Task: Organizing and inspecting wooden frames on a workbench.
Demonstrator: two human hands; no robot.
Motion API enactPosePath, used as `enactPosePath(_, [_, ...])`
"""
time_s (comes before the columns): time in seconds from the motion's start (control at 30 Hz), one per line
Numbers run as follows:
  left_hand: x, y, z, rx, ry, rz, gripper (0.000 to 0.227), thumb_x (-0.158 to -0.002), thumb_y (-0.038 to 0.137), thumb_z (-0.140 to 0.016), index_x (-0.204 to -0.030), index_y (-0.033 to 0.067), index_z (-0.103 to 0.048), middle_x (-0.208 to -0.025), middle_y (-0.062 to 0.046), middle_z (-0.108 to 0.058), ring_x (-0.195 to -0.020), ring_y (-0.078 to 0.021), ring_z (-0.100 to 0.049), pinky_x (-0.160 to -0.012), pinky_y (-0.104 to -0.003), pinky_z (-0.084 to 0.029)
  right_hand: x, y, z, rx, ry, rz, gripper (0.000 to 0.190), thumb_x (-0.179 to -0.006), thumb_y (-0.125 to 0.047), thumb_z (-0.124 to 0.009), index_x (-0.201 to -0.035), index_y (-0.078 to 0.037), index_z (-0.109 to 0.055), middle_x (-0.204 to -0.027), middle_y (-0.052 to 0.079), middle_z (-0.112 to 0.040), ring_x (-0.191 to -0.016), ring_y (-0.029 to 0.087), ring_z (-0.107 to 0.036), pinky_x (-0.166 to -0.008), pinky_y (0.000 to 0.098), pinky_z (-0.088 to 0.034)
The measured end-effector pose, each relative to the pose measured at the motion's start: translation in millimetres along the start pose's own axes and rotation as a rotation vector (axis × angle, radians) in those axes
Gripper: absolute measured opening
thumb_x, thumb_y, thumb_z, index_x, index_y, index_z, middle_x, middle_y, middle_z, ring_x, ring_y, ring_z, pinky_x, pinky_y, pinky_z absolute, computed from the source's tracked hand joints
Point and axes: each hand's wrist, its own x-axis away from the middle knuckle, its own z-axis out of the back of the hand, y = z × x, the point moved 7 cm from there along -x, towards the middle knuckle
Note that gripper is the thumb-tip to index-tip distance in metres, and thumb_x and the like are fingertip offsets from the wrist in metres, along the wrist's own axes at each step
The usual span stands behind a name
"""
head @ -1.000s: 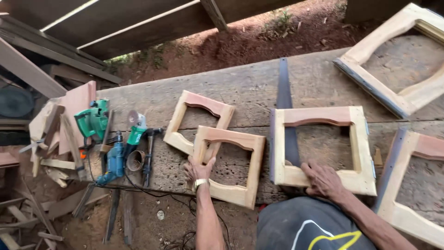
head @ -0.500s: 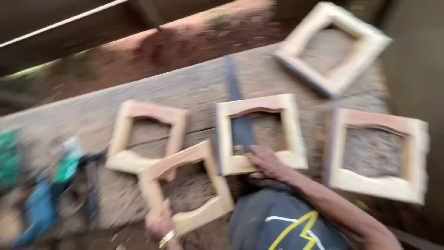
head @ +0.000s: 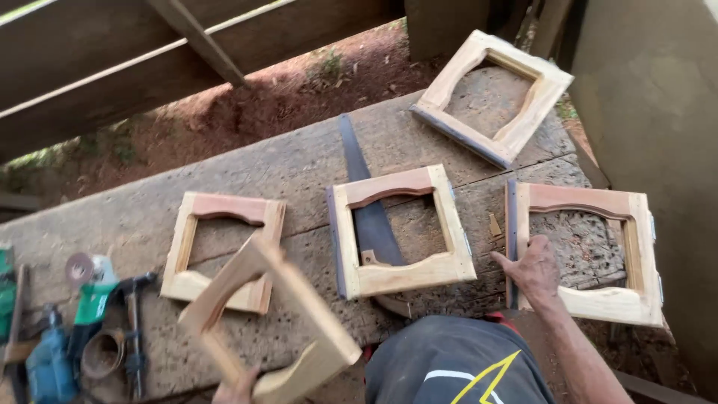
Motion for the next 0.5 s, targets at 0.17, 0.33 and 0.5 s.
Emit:
enactPosePath(0.17, [11.1, 164.8, -137.6, -0.194, -0.034, -0.315, 0.053, -0.060, 0.046, -0.098, -0.080, 0.0047, -0.072, -0.073, -0.011, -0.072, -0.063, -0.0226, -0.066, -0.061, -0.038, -0.057, -21.3, 23.8, 0.2, -0.060, -0.111, -0.070, 0.085, -0.068, -0.047, -0.092, -0.122, 0.009, -0.058, -0.105, 0.023, -0.066, -0.089, 0.036, -0.067, -0.075, 0.0455, -0.056])
enactPosePath(0.33, [60.0, 283.4, -195.3, -0.148, -0.087, -0.216, 0.073, -0.056, 0.047, -0.097, -0.111, 0.0107, -0.064, -0.094, -0.015, -0.075, -0.082, -0.0340, -0.072, -0.071, -0.048, -0.059, -73.6, 147.0, -31.6, -0.425, -0.225, 0.316, 0.024, -0.092, -0.033, -0.071, -0.113, -0.023, -0.073, -0.088, 0.008, -0.063, -0.073, 0.020, -0.063, -0.061, 0.0373, -0.053])
enactPosePath(0.5, [78.6, 314.5, -204.2, -0.275, -0.216, -0.158, 0.081, -0.061, 0.049, -0.095, -0.123, 0.0110, -0.060, -0.113, -0.019, -0.065, -0.099, -0.0337, -0.066, -0.078, -0.048, -0.059, -114.0, 170.0, -13.7, -1.134, -0.539, -0.004, 0.033, -0.103, -0.036, -0.065, -0.125, -0.011, -0.061, -0.094, 0.008, -0.056, -0.070, 0.021, -0.058, -0.053, 0.0403, -0.049])
